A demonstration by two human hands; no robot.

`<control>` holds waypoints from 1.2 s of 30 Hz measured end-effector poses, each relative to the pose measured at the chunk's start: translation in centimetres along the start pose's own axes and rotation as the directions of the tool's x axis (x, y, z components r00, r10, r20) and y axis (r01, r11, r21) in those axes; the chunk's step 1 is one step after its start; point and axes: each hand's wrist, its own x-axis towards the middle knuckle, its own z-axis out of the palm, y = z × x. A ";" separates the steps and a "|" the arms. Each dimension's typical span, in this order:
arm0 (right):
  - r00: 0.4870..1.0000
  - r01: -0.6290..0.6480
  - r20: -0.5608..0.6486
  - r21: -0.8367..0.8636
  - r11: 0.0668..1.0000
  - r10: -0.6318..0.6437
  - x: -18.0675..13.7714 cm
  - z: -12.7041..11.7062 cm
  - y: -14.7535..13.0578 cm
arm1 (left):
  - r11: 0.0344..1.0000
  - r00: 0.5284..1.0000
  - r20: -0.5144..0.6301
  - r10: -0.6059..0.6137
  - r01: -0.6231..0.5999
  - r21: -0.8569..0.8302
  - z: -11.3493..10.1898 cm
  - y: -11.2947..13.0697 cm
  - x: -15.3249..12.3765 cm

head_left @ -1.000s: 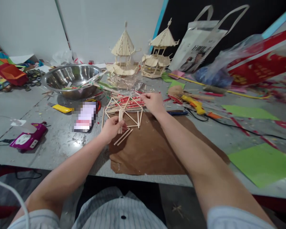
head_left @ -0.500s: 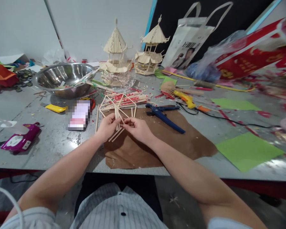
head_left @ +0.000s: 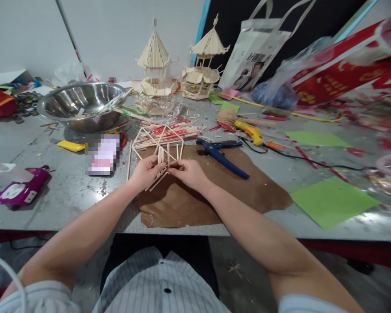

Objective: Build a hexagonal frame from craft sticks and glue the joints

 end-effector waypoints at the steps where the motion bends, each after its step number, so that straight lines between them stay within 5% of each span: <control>1: 1.000 -0.008 0.011 0.001 1.000 0.008 0.0 -0.1 0.1 | 1.000 1.000 -0.002 0.010 -0.010 0.026 0.0 0.0 0.0; 8: 0.998 0.048 0.050 -0.087 0.995 -0.044 -0.2 -0.3 0.0 | 0.953 0.995 -0.053 0.090 -0.070 0.296 0.1 -0.1 -0.5; 20: 0.987 0.144 0.084 -0.131 0.981 -0.134 -0.1 -0.4 0.0 | 0.968 1.000 -0.013 0.023 -0.019 0.249 0.2 -0.6 -0.2; 36: 0.960 0.211 0.222 -0.166 0.963 -0.172 0.0 -0.2 0.3 | 0.903 0.995 0.093 0.042 -0.078 0.423 0.0 0.2 -0.3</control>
